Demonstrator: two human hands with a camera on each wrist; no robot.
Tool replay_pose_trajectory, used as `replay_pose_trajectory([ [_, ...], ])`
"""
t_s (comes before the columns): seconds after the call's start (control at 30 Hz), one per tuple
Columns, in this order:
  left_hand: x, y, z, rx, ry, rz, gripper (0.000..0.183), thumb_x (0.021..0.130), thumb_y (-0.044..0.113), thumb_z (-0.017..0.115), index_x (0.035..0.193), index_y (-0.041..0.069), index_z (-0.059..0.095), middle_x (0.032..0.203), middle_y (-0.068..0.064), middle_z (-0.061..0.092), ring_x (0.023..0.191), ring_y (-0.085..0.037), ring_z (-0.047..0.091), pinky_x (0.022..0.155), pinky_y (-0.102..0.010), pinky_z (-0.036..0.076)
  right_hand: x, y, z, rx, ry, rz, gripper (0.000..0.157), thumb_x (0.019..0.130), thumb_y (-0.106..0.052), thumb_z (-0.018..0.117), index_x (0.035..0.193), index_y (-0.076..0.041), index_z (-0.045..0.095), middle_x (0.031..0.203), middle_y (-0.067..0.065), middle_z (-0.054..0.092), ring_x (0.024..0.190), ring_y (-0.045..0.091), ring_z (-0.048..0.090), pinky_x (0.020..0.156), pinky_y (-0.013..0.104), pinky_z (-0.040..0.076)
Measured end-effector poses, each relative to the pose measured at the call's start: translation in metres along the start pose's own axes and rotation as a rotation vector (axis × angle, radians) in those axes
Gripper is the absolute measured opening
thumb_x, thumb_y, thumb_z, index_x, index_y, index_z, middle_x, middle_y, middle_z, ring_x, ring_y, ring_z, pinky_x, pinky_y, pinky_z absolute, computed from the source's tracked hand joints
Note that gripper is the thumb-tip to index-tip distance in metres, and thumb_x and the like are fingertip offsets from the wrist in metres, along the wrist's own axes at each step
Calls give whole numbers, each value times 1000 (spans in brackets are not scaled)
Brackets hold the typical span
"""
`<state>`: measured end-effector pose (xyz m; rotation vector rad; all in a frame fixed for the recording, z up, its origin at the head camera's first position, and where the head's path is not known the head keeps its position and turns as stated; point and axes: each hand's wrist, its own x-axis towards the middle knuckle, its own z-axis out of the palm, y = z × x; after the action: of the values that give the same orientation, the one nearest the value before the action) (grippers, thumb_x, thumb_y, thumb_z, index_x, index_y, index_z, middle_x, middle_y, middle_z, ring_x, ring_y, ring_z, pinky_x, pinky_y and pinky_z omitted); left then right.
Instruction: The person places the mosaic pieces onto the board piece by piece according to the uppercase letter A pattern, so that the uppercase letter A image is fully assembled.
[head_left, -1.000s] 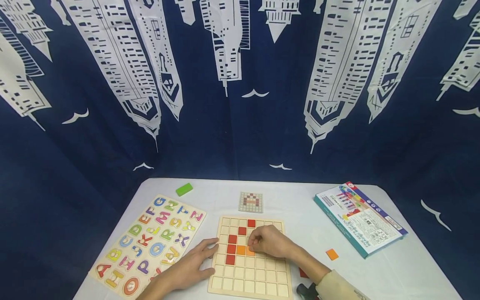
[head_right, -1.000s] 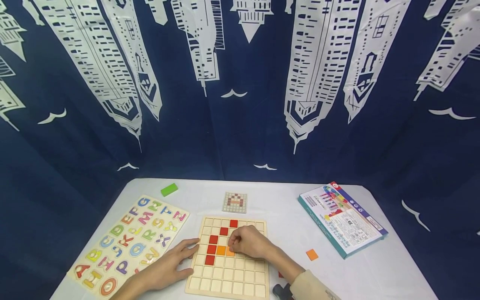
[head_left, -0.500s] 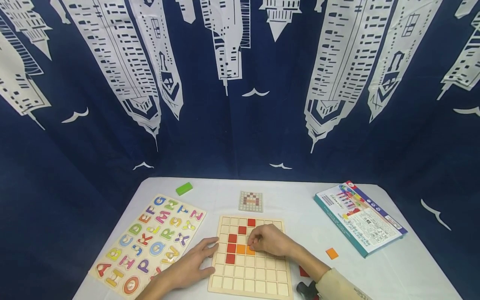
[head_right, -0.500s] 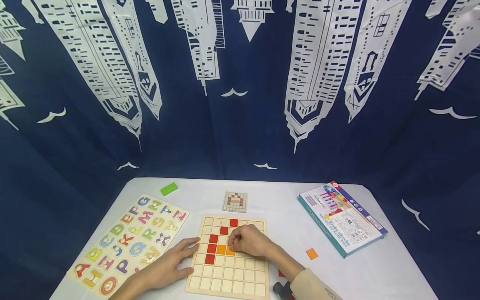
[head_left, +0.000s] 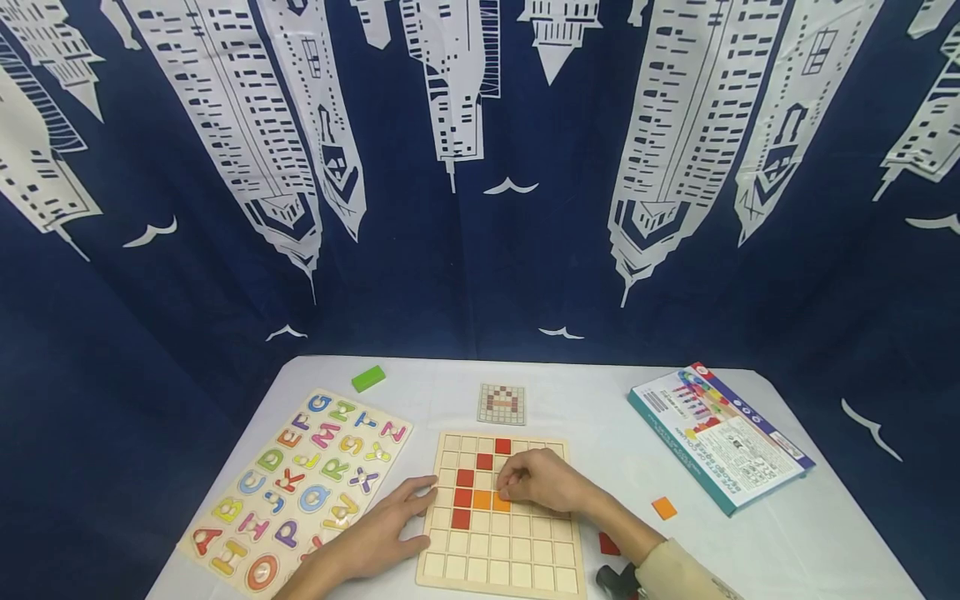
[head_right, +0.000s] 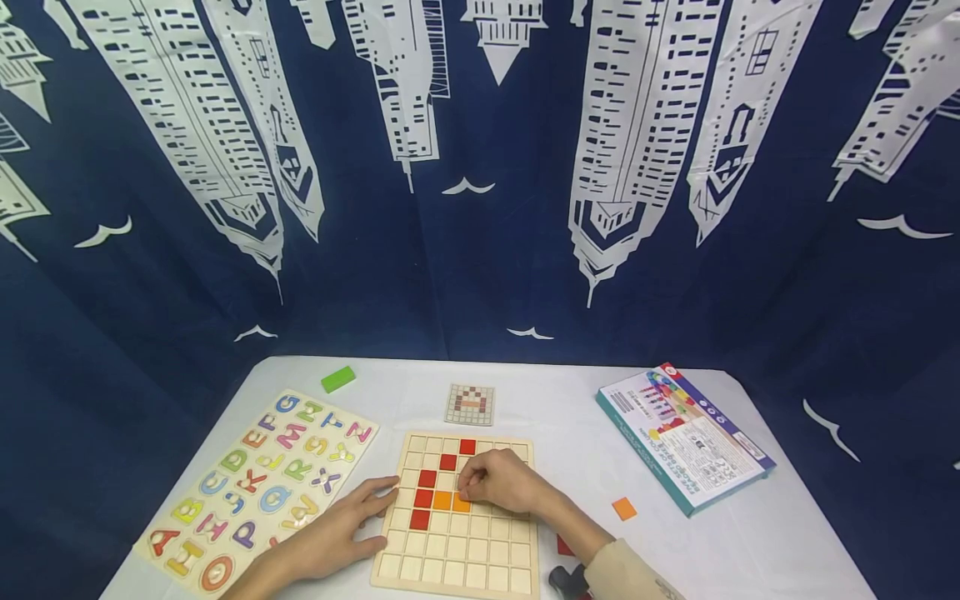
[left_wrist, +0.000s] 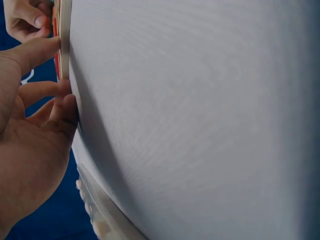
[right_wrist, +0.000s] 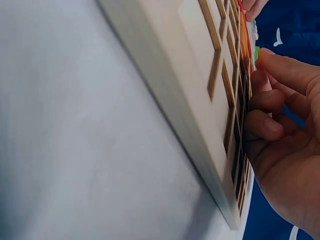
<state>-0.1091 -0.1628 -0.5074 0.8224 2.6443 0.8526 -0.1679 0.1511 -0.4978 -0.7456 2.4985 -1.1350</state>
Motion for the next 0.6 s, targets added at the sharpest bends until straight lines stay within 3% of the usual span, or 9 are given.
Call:
replay_pose_trajectory([
  [0.2,0,-1,0,1,-4,2,67,95,37,67,149,2,46,163,-1,29,136,-26,49,113,-49,41,-7,3,-11,62,-15,-9,6,90,-25,77,93,-20,76,84,-8,69,80,8,57,72,22,50],
  [0.4,0,-1,1,-6,-1,2,66,95,36,68,148,2,47,162,-1,30,135,-25,49,113,-48,41,-26,11,-30,152,-27,46,11,93,-26,73,101,-18,74,96,-5,69,88,13,56,76,24,50],
  [0.6,0,-1,1,-5,-3,-2,67,94,38,68,148,3,48,162,0,30,135,-25,49,113,-48,42,-50,23,-52,235,-22,92,17,94,-22,72,106,-10,73,92,4,66,85,14,58,74,21,52],
])
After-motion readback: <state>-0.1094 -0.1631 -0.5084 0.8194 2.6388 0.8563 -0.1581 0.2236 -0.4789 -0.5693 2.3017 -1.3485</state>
